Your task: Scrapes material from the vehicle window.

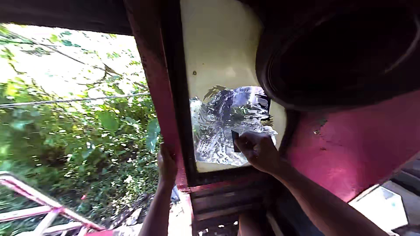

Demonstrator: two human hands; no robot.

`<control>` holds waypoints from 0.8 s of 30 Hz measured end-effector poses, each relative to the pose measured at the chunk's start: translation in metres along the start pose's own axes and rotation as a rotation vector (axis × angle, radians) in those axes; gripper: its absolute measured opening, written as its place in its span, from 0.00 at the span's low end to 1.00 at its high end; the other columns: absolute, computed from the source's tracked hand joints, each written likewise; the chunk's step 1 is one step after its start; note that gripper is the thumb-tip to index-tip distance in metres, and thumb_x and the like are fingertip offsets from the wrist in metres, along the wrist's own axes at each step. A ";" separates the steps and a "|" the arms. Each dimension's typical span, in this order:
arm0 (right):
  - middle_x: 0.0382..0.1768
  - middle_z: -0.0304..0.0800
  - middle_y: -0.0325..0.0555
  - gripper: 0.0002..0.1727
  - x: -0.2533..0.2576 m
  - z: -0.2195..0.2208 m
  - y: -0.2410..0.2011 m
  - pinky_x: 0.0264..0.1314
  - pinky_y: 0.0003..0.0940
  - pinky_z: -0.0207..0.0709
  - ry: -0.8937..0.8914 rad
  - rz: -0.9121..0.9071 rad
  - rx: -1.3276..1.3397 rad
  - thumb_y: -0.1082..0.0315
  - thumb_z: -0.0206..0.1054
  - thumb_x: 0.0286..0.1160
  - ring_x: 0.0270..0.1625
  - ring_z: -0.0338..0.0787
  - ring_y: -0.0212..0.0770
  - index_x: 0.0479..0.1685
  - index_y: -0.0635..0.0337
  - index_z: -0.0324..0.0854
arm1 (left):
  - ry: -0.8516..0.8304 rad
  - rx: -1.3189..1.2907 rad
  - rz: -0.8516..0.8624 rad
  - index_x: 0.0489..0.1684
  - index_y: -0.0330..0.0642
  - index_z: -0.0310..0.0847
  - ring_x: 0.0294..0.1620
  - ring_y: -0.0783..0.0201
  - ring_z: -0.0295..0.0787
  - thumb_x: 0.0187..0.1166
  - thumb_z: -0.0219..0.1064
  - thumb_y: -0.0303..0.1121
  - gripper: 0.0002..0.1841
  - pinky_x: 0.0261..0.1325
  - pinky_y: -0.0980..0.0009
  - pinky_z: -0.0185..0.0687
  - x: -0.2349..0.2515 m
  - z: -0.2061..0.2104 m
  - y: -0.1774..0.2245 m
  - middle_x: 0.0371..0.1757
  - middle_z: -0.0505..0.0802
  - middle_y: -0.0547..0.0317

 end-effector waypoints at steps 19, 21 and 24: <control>0.28 0.88 0.23 0.06 -0.089 0.035 0.021 0.24 0.18 0.81 0.383 0.320 1.022 0.77 0.63 0.78 0.23 0.84 0.18 0.40 0.54 0.81 | -0.821 0.244 0.391 0.41 0.36 0.87 0.35 0.80 0.88 0.79 0.66 0.29 0.06 0.39 0.83 0.87 -0.097 0.115 0.063 0.37 0.92 0.63; 0.29 0.88 0.23 0.05 -0.097 0.027 0.033 0.27 0.16 0.81 0.485 0.331 0.985 0.76 0.63 0.78 0.25 0.84 0.17 0.40 0.56 0.82 | -0.815 0.217 0.366 0.42 0.33 0.86 0.33 0.80 0.88 0.78 0.67 0.26 0.06 0.37 0.82 0.87 -0.103 0.135 0.056 0.36 0.92 0.63; 0.30 0.88 0.25 0.03 -0.107 0.018 0.049 0.32 0.15 0.79 0.583 0.340 0.921 0.77 0.65 0.75 0.28 0.83 0.16 0.39 0.60 0.83 | -0.795 0.179 0.358 0.41 0.31 0.85 0.31 0.80 0.88 0.75 0.69 0.24 0.05 0.36 0.82 0.88 -0.112 0.159 0.046 0.34 0.92 0.64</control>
Point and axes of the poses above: each hand's wrist, its own x-axis towards the middle knuckle, its own z-axis out of the palm, y = z × x, the point moved 8 cm from there along x, towards the middle knuckle
